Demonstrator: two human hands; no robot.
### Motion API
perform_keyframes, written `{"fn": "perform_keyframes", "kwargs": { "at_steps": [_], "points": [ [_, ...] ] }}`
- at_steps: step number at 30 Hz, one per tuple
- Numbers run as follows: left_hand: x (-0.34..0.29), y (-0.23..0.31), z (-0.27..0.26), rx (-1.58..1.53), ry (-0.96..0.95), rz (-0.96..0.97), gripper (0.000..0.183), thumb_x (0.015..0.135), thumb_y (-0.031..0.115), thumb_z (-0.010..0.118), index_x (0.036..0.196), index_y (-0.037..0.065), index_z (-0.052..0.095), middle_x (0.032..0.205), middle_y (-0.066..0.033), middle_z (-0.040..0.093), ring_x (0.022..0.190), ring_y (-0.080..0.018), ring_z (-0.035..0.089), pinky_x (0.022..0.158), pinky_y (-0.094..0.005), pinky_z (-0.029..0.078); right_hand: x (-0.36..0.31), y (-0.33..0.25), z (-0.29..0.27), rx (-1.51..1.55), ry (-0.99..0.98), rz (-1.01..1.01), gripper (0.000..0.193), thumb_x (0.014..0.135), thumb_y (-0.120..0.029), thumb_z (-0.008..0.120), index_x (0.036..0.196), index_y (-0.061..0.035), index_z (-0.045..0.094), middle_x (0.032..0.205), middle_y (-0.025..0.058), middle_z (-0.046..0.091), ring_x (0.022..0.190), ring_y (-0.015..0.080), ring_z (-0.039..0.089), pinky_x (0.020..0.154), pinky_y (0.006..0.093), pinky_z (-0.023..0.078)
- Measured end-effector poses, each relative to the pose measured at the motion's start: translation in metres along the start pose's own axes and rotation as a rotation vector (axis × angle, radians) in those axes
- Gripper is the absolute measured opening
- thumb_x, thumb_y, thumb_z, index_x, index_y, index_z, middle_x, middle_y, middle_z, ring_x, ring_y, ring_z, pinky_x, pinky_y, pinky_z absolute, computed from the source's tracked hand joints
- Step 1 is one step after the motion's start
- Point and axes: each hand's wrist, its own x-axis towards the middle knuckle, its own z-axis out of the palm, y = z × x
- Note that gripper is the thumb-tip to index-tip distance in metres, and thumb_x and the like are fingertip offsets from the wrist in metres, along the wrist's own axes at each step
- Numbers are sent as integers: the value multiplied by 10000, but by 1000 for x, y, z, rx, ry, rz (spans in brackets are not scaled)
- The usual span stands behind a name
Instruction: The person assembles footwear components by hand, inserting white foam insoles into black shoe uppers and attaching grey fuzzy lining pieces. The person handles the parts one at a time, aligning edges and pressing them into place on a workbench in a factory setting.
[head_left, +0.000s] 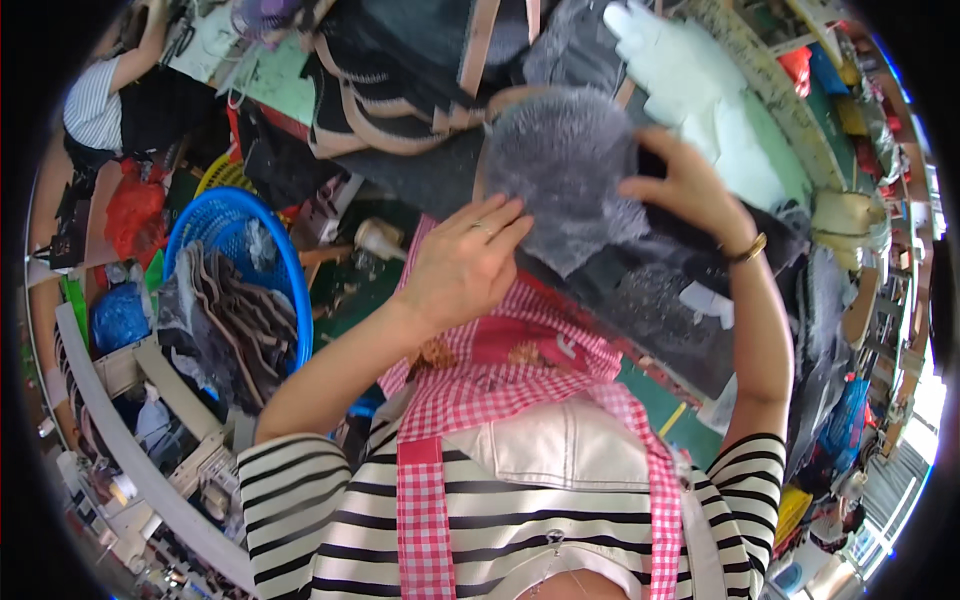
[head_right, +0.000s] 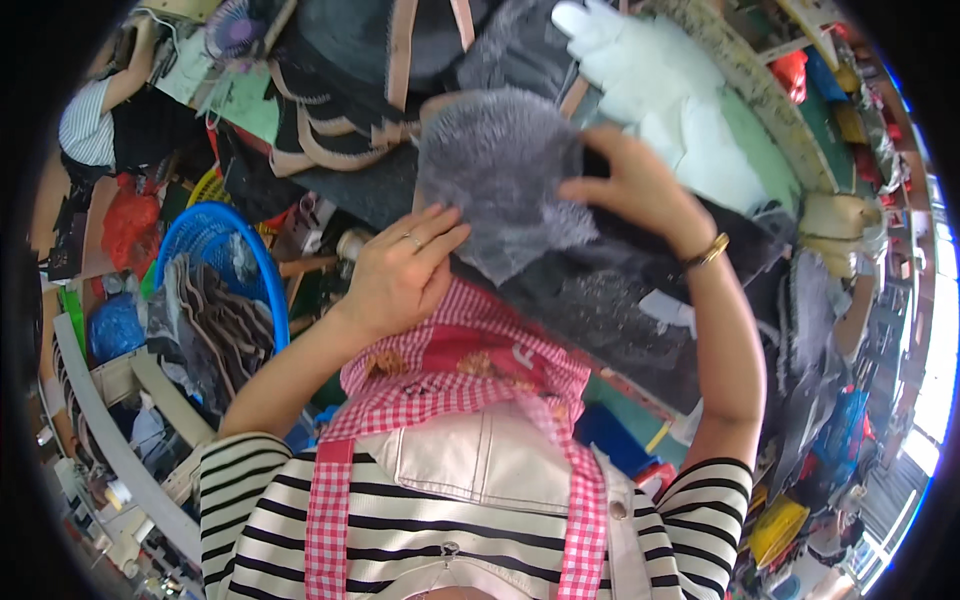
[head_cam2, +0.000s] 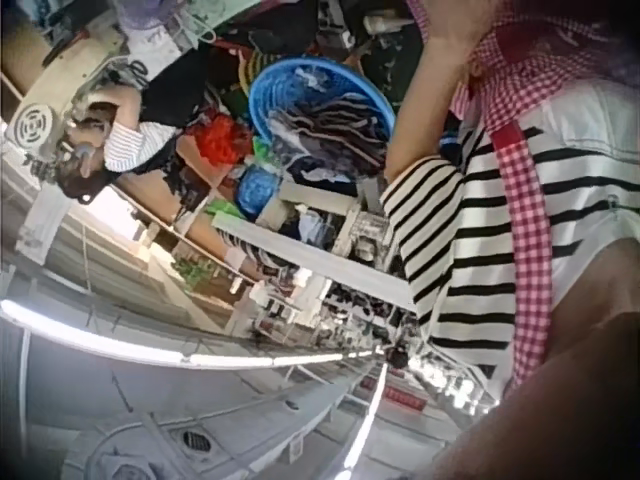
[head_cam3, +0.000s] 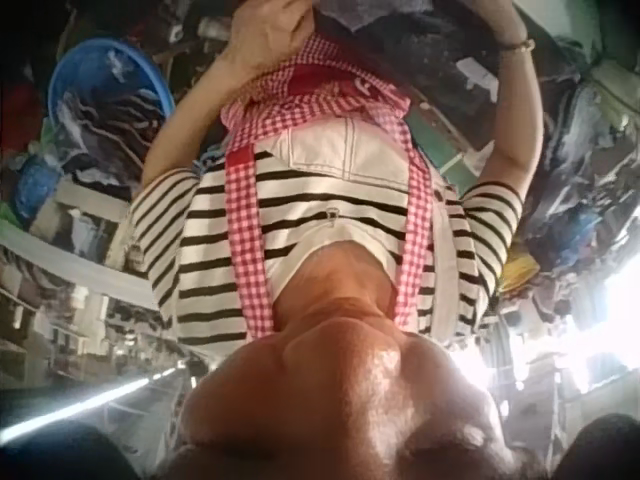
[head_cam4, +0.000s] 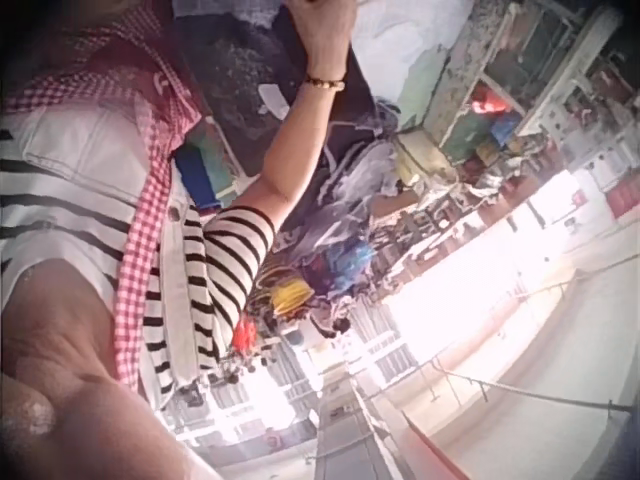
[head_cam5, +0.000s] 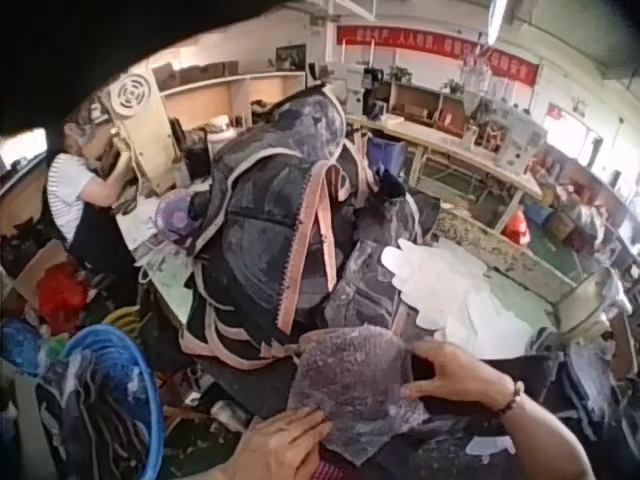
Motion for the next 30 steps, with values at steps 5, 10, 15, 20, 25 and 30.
{"fn": "perform_keyframes", "kwargs": {
  "at_steps": [5,10,15,20,25,30],
  "points": [
    [24,-8,2,-50,225,-468,873,562,323,873,1242,-60,483,1375,-225,394,1288,-400,364,1059,-457,310,-51,-35,22,43,234,-39,655,759,-296,769,1298,-36,503,1141,199,599,1070,374,582,905,419,464],
    [26,-14,15,-235,161,-271,955,561,285,885,1332,-11,406,1399,-216,394,1322,-390,347,1091,-455,300,-81,-67,43,-77,439,74,555,722,-114,770,1206,-7,521,1116,163,572,1014,387,567,880,423,466],
    [18,0,18,-236,322,-357,970,586,159,864,1369,-37,327,1395,-247,388,1343,-457,301,1108,-485,279,-87,-49,67,-285,517,-351,241,683,5,643,898,-19,537,1072,145,583,969,334,584,852,428,482],
    [8,14,24,-32,475,-388,840,703,199,783,1390,10,339,1414,-245,365,1349,-501,265,1119,-499,262,-60,-92,26,46,-32,-241,267,699,-29,648,960,-19,595,1048,180,609,973,354,612,817,415,504],
    [-36,1,26,-115,147,121,479,731,272,741,1154,85,616,1196,-83,589,1222,-298,509,1080,-476,346,-23,-61,19,40,-216,-189,427,769,-129,679,1184,-52,616,1109,200,617,1002,374,603,884,420,477],
    [-20,-7,7,246,68,400,273,743,172,621,978,42,668,975,-62,579,938,-241,584,924,-396,469,-1,-66,13,26,-363,-333,369,800,-174,688,1153,-73,652,1018,198,646,961,362,618,856,406,483]
  ]
}}
